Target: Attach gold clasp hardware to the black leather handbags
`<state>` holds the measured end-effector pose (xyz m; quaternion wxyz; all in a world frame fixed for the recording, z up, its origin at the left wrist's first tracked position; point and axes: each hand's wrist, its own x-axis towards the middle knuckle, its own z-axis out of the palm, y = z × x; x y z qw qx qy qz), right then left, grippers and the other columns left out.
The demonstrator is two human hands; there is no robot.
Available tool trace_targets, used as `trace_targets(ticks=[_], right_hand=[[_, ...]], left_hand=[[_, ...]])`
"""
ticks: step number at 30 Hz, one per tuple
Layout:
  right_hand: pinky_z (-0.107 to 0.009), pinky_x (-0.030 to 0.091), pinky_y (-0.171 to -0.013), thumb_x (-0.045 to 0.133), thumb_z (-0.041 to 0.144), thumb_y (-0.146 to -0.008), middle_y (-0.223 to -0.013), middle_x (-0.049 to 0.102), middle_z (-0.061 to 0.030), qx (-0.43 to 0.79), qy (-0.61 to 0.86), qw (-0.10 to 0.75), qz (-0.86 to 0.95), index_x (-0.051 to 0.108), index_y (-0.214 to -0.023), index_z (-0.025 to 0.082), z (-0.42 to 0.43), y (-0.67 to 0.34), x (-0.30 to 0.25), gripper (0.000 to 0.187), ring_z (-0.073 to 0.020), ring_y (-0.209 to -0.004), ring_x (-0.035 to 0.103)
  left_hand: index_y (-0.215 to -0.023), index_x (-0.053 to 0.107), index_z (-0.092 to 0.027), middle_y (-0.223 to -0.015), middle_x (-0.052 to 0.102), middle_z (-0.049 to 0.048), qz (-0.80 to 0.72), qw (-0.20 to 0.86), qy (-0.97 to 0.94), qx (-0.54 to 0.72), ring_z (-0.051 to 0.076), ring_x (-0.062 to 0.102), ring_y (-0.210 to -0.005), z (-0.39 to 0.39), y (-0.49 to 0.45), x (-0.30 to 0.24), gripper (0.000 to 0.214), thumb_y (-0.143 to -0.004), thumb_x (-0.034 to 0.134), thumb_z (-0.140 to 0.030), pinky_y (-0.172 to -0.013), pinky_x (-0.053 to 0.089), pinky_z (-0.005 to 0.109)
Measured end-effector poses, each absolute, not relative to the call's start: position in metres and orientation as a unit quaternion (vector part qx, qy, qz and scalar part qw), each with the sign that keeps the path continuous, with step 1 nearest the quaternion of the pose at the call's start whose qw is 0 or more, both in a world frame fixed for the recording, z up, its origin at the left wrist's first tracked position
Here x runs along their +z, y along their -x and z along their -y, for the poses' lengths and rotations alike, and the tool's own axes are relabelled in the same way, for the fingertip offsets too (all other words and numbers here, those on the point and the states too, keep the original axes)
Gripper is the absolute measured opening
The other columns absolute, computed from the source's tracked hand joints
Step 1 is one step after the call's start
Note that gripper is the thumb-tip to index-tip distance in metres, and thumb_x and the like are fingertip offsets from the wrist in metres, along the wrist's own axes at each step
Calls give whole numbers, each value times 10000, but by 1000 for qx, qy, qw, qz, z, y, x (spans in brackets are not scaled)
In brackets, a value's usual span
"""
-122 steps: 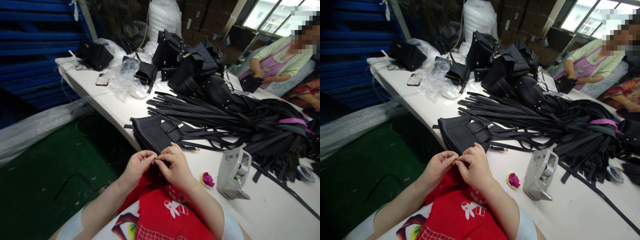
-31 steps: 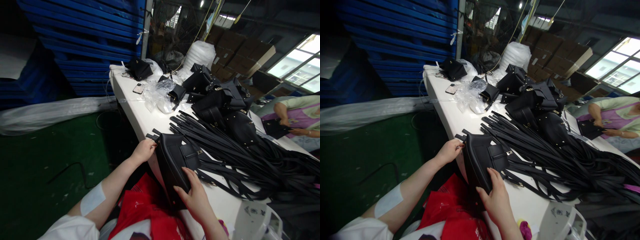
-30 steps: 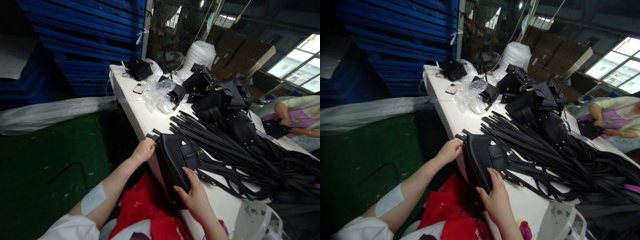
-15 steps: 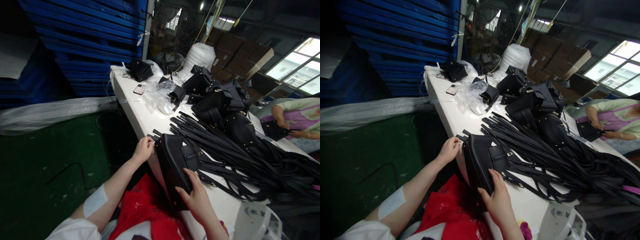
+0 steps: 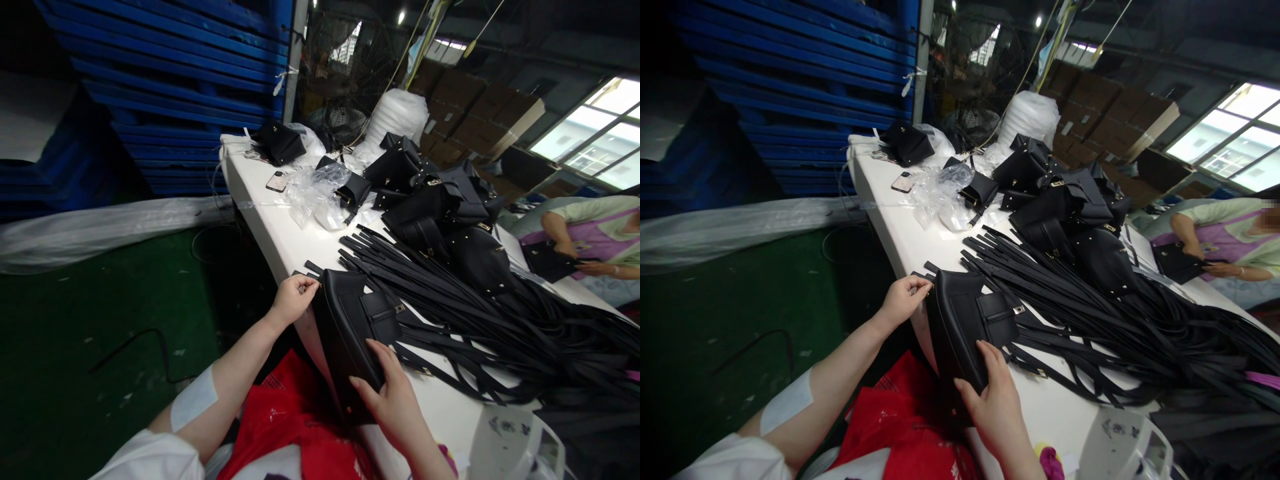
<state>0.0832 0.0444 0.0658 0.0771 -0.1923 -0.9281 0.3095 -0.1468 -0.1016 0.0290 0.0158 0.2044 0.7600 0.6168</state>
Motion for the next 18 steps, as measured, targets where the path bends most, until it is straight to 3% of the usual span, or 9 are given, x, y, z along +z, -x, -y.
trace_targets(ticks=[13, 18], right_hand=[[-409, 410, -1058, 636, 270, -750, -1316, 525, -104, 315, 190, 93, 925, 521, -1281, 198, -44, -84, 67, 548, -269, -1222, 515], [-417, 393, -1072, 664, 317, -752, -1354, 489, -119, 316, 199, 84, 924, 506, -1315, 191, -33, -88, 70, 598, -275, -1249, 483]], left_hand=[[-598, 644, -193, -661, 607, 20, -776, 18, -214, 592, 169, 530, -653, 103, 156, 43, 61, -638, 601, -206, -659, 410, 291], [-660, 563, -178, -660, 592, 24, -735, 69, -146, 659, 133, 470, -517, 121, 155, 31, 108, -655, 531, -281, -482, 359, 250]])
